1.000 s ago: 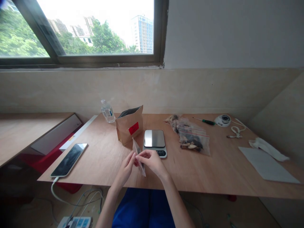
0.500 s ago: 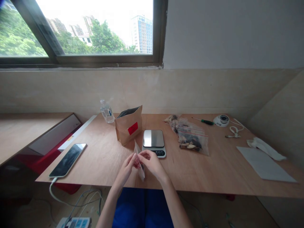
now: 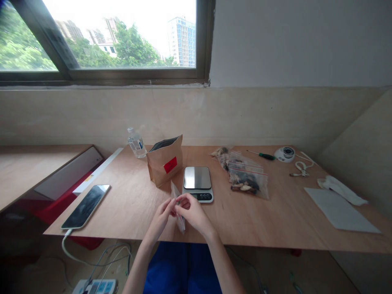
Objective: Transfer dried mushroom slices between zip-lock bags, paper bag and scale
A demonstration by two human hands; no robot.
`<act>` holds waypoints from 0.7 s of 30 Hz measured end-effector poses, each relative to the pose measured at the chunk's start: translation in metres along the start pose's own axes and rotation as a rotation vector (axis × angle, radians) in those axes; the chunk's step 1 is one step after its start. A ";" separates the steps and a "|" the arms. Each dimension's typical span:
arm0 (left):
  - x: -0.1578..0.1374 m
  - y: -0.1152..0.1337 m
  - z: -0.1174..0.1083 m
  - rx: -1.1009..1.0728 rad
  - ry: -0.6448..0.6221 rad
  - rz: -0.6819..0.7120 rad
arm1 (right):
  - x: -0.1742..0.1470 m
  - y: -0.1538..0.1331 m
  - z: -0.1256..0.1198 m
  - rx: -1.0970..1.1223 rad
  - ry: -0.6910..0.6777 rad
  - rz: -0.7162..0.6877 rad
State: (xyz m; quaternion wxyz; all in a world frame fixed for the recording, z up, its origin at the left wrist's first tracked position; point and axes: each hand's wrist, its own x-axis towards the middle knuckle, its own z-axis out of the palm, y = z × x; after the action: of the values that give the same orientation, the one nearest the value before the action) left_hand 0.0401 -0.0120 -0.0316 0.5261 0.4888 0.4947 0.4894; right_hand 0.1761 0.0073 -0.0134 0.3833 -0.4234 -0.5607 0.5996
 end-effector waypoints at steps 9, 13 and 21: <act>0.000 -0.001 -0.004 -0.084 -0.113 0.016 | -0.001 -0.002 0.000 0.021 0.001 0.001; -0.001 -0.004 -0.003 -0.176 -0.049 -0.007 | -0.004 -0.002 0.003 0.007 -0.014 0.015; -0.001 -0.005 0.006 -0.213 0.083 0.000 | -0.010 -0.010 0.008 -0.045 0.025 0.001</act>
State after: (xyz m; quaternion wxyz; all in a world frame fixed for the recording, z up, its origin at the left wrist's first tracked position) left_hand 0.0462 -0.0132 -0.0366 0.5543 0.4094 0.4612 0.5590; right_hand 0.1722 -0.0043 -0.0029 0.3803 -0.4395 -0.5690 0.5818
